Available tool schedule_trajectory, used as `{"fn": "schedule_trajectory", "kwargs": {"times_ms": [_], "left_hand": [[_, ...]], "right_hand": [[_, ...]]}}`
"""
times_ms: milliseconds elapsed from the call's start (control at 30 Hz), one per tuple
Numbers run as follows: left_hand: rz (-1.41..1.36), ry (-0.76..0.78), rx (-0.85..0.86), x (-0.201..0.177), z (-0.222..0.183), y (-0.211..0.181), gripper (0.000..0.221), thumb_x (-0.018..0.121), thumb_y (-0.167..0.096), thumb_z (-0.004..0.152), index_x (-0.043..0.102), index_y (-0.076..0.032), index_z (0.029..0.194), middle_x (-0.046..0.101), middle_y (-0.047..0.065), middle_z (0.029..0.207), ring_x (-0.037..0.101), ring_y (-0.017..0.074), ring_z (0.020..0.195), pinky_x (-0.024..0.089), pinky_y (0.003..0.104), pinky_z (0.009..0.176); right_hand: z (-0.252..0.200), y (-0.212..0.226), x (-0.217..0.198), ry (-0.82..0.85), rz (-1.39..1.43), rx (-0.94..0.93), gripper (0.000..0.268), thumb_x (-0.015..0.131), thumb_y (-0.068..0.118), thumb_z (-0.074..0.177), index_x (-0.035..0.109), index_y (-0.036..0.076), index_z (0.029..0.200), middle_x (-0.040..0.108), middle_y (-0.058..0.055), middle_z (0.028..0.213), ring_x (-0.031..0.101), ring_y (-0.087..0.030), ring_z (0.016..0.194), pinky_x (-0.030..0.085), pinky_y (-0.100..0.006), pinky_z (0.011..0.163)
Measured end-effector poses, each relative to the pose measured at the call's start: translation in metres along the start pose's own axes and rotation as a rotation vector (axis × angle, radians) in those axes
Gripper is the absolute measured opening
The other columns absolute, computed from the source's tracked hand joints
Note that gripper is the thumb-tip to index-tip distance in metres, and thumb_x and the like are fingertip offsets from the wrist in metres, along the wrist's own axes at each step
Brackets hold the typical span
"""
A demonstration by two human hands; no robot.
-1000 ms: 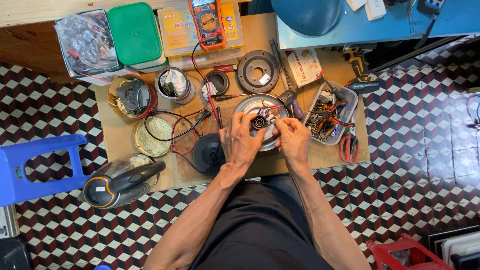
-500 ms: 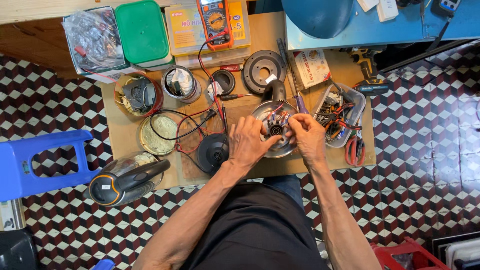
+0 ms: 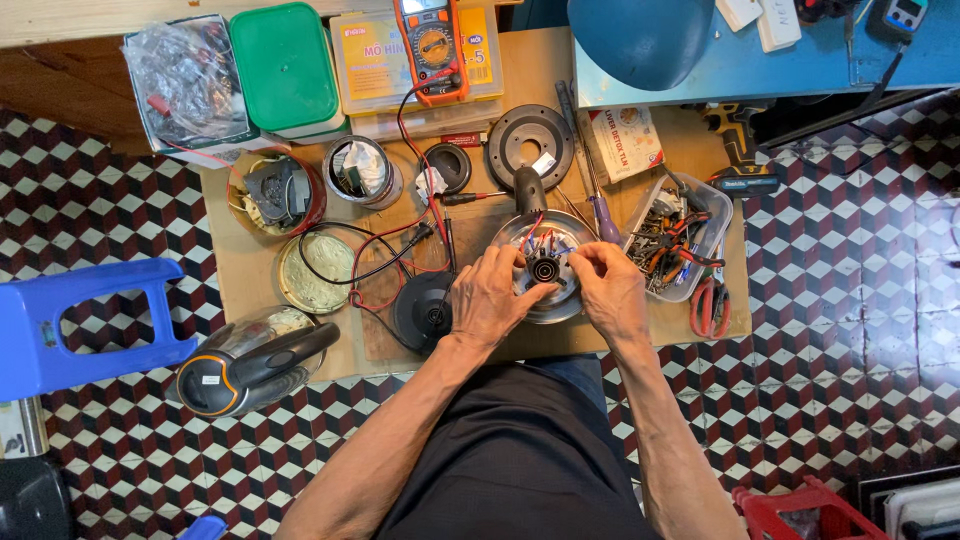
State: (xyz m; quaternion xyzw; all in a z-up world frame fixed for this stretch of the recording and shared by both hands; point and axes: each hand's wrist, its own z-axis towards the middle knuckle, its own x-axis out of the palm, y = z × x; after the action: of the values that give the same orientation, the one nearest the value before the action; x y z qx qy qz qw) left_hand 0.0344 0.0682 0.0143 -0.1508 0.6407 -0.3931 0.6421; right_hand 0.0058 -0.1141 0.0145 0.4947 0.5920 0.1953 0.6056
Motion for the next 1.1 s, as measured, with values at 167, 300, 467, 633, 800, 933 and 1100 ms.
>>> {"fn": "schedule_trajectory", "kwargs": {"times_ms": [167,300,467,633,800,933,1100], "left_hand": [[0.009,0.007,0.017,0.003,-0.001,-0.001,0.047,0.089,-0.041,0.075,0.061,-0.012,0.100,0.065,0.006,0.093,0.068,0.0297,0.081,0.052,0.042,0.069],[-0.019,-0.014,0.004,0.007,-0.001,-0.002,0.048,0.089,-0.040,0.073,0.062,-0.012,0.100,0.065,0.005,0.092,0.068,0.0295,0.080,0.051,0.042,0.068],[-0.035,-0.024,0.003,0.008,-0.002,-0.002,0.047,0.088,-0.039,0.073,0.062,-0.012,0.100,0.065,0.005,0.092,0.068,0.0286,0.080,0.051,0.042,0.067],[-0.028,-0.040,0.010,0.007,-0.004,0.000,0.047,0.089,-0.039,0.072,0.061,-0.012,0.099,0.065,0.005,0.092,0.068,0.0286,0.081,0.051,0.042,0.068],[-0.022,-0.026,-0.005,0.008,-0.003,0.001,0.047,0.090,-0.040,0.072,0.062,-0.012,0.097,0.064,0.005,0.090,0.068,0.0274,0.080,0.051,0.041,0.068],[-0.021,-0.020,-0.015,0.010,-0.003,0.001,0.046,0.090,-0.039,0.071,0.063,-0.011,0.097,0.064,0.005,0.090,0.068,0.0267,0.080,0.052,0.041,0.069],[-0.019,-0.018,-0.019,0.009,-0.004,0.003,0.046,0.090,-0.039,0.072,0.063,-0.011,0.096,0.064,0.005,0.090,0.068,0.0275,0.081,0.053,0.041,0.070]], "right_hand": [[0.007,0.001,0.005,-0.069,0.127,-0.104,0.016,0.072,0.015,0.096,0.072,0.000,0.101,0.065,-0.003,0.089,0.059,-0.008,0.077,0.048,-0.024,0.069],[0.004,0.000,0.005,-0.106,0.079,-0.112,0.016,0.072,0.013,0.097,0.072,-0.002,0.101,0.063,-0.004,0.090,0.058,-0.010,0.077,0.047,-0.024,0.070],[0.000,0.001,0.012,-0.173,0.044,-0.142,0.015,0.073,0.013,0.097,0.073,-0.002,0.101,0.063,-0.005,0.088,0.057,-0.011,0.075,0.047,-0.026,0.069],[-0.001,-0.002,0.013,-0.158,0.067,-0.146,0.016,0.073,0.013,0.096,0.073,-0.002,0.102,0.063,-0.004,0.088,0.058,-0.010,0.075,0.047,-0.025,0.069],[0.001,-0.005,0.009,-0.115,0.120,-0.105,0.016,0.073,0.013,0.096,0.074,-0.002,0.102,0.063,-0.002,0.089,0.057,-0.009,0.077,0.046,-0.024,0.069],[0.004,-0.005,0.006,-0.080,0.206,-0.066,0.016,0.073,0.014,0.097,0.074,-0.002,0.102,0.062,0.000,0.091,0.058,-0.006,0.079,0.047,-0.022,0.071],[0.001,-0.003,0.008,-0.082,0.182,-0.074,0.017,0.072,0.014,0.097,0.074,-0.002,0.102,0.061,-0.001,0.090,0.057,-0.007,0.079,0.046,-0.022,0.070]]}}
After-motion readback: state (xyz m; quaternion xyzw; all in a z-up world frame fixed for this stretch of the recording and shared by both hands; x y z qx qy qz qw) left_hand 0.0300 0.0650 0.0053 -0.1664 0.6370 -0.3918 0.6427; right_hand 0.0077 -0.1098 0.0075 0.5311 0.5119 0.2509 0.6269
